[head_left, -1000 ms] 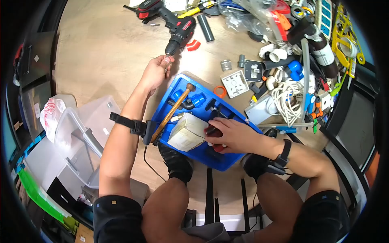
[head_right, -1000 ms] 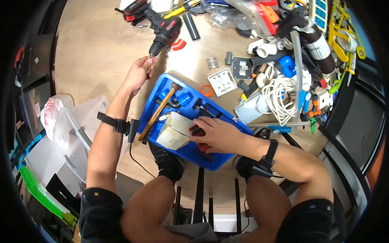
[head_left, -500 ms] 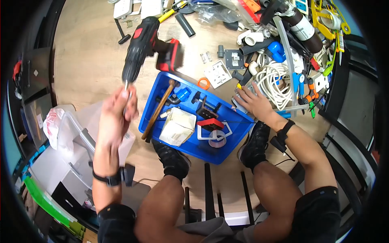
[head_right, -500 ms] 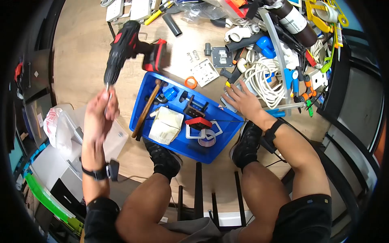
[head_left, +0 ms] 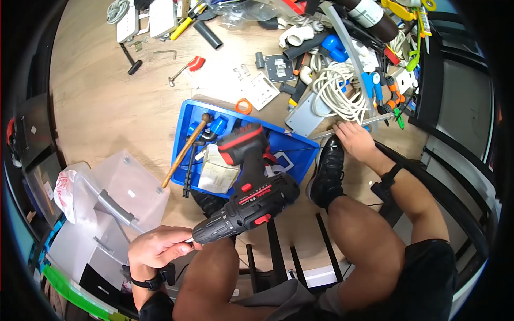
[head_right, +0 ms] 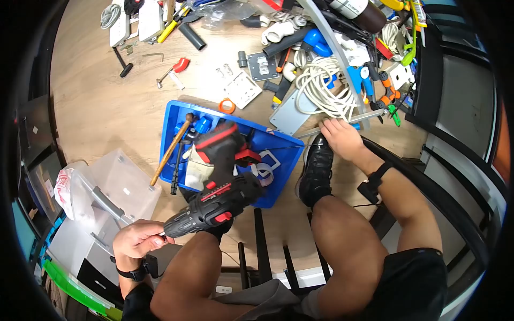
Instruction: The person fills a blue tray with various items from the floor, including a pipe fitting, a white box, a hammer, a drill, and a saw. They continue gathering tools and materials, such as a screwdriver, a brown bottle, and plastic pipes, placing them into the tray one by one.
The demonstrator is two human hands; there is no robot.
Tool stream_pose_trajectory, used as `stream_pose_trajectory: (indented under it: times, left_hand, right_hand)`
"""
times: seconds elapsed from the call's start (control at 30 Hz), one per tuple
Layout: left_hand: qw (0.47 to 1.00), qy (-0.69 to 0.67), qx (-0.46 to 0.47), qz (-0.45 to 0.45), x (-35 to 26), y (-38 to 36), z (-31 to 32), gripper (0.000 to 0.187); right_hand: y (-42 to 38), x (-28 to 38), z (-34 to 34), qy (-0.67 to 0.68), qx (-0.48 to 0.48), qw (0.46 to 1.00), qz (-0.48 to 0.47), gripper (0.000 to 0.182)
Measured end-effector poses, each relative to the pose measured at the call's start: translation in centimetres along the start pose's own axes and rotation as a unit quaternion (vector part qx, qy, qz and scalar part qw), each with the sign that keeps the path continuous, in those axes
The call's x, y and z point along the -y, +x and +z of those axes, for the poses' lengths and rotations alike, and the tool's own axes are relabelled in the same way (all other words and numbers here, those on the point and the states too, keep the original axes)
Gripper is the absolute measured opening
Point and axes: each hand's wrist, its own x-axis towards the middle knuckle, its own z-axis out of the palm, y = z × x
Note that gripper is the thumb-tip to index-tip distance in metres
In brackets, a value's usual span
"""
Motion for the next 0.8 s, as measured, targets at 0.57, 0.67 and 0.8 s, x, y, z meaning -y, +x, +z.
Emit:
stream_pose_trajectory:
  times: [0.57, 0.67, 0.8]
  left_hand:
    - [0.974, 0.221, -0.037, 0.014, 7.6, 11.1, -1.7, 0.018]
    - [0.921, 0.345, -0.179, -0.026, 7.9, 12.7, -3.4, 0.015]
    - [0.889, 0.412, -0.185, -0.074, 9.4, 14.4, -5.0, 0.023]
  right_hand:
    - [-0.4, -1.2, 4.8, -0.106, 0.069, 0.977, 0.173, 0.032]
    - [-1.4, -2.0, 6.3, -0.125, -0.035, 0.982, 0.134, 0.029]
    - [-1.0, -2.3, 4.1, -0.045, 0.078, 0.981, 0.17, 0.029]
